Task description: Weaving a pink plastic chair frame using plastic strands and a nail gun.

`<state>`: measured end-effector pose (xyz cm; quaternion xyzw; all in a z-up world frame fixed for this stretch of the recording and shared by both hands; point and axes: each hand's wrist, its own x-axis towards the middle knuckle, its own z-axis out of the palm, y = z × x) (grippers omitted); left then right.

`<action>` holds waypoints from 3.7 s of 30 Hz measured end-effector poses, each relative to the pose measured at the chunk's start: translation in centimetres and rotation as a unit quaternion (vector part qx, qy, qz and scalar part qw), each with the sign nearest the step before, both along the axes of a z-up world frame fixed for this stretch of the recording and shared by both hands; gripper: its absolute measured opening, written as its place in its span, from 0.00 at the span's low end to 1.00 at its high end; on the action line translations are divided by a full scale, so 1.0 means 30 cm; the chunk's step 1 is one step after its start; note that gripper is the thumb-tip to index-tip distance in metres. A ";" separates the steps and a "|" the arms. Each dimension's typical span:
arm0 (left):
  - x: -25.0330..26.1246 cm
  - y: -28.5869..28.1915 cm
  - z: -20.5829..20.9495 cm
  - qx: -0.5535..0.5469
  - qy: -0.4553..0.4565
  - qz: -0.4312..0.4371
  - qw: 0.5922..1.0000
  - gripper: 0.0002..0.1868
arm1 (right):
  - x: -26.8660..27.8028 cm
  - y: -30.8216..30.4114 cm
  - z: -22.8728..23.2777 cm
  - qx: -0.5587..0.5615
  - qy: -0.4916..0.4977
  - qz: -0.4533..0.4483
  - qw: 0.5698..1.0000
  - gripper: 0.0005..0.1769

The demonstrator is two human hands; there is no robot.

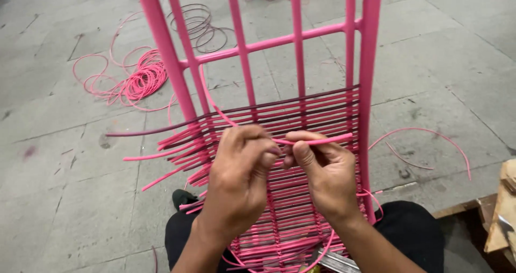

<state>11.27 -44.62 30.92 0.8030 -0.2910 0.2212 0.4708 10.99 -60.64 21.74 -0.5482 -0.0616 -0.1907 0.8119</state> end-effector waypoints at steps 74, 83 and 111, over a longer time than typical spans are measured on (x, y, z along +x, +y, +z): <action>0.256 -0.360 -0.008 0.149 -0.050 -0.040 0.987 0.07 | 0.182 -0.262 -0.058 0.181 -0.017 -0.106 0.978 0.11; 0.294 -0.415 -0.038 0.192 -0.097 0.031 0.976 0.07 | 0.158 -0.328 -0.081 0.199 0.004 -0.111 0.974 0.08; 0.320 -0.434 -0.046 0.272 -0.090 0.109 0.952 0.09 | 0.273 -0.300 -0.025 -0.039 -0.012 -0.246 0.968 0.14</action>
